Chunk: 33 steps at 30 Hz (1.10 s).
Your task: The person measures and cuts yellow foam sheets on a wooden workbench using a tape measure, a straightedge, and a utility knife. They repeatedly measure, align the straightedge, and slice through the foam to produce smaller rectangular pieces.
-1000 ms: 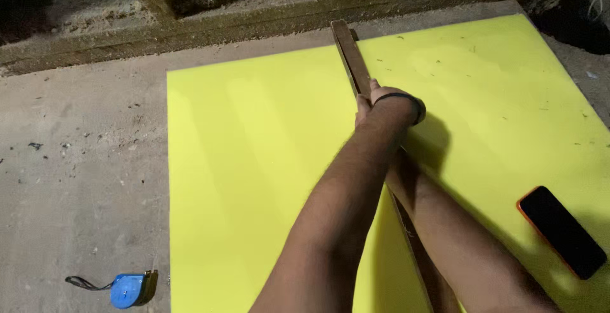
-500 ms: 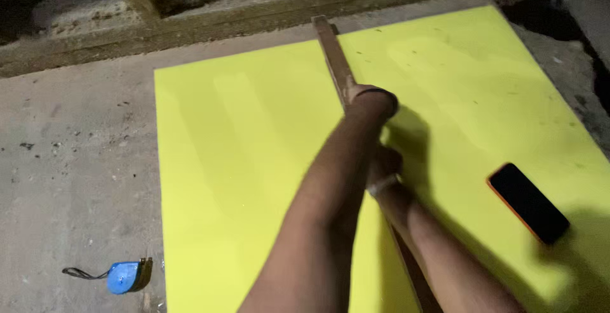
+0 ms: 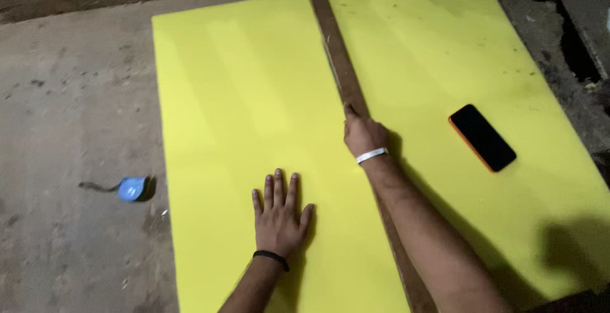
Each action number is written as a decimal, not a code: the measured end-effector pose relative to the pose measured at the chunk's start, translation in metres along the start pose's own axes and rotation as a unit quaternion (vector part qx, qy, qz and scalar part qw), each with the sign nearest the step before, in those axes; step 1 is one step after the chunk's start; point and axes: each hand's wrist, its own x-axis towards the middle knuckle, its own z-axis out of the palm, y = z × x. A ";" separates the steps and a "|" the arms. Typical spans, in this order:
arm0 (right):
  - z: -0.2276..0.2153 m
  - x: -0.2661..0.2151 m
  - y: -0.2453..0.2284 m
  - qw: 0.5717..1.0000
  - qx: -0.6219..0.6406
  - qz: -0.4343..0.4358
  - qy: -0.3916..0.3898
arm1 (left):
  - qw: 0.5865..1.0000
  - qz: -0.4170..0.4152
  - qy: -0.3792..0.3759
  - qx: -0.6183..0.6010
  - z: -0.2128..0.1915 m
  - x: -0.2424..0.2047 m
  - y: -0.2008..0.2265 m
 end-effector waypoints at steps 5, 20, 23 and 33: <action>-0.018 -0.041 0.004 1.000 -0.002 0.001 -0.006 | 1.000 -0.024 -0.016 -0.011 -0.018 -0.003 0.007; -0.036 -0.378 0.065 0.993 -0.011 0.041 -0.109 | 0.999 -0.029 -0.023 0.007 -0.016 -0.004 0.004; -0.028 -0.453 0.085 0.994 -0.003 0.049 -0.102 | 0.999 -0.029 -0.008 0.016 -0.012 -0.006 0.004; -0.024 -0.625 0.137 0.958 0.032 0.168 -0.228 | 1.000 -0.027 0.009 0.006 -0.013 -0.011 0.007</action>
